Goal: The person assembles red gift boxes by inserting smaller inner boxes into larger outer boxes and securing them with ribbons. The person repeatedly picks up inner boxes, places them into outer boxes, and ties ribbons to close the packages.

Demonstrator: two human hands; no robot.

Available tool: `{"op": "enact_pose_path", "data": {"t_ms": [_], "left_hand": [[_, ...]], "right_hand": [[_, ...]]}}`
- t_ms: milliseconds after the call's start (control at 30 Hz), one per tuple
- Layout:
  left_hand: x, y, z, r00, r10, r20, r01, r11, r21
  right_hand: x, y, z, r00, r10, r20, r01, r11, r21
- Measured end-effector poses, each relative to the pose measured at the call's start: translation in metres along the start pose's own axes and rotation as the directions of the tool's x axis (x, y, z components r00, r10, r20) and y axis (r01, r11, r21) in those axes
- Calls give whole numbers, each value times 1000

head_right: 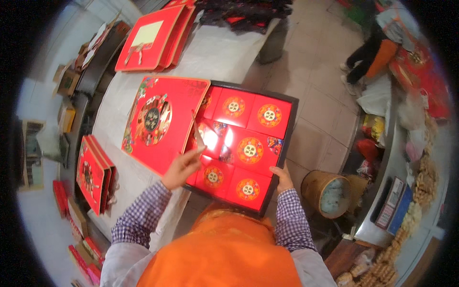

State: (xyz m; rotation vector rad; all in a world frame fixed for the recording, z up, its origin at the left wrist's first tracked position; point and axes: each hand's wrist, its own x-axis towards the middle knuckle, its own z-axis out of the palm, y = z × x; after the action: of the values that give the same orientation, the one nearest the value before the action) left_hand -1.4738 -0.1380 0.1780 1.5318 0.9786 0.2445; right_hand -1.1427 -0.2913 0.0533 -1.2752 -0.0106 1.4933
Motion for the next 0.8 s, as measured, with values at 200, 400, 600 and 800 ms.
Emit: {"op": "enact_pose_path", "data": {"t_ms": [200,400,600,800], "left_hand": [[-9,-8,-77,996,-50,-67,30,960,-278],[-23,-15,-56,979,-182,-92,145,940,-310],[-21,0,15,996,23,-88,-23,1000,11],[-3,35,43,995,45,-84,-43,999,25]], "right_hand": [[2,1,4,1000,-3,11,3,999,-32],[9,17,-15,998,56,35,-58,995,76],[12,24,-23,998,60,33,-63,992,111],[6,5,-6,997,6,71,-4,1000,-21]]}}
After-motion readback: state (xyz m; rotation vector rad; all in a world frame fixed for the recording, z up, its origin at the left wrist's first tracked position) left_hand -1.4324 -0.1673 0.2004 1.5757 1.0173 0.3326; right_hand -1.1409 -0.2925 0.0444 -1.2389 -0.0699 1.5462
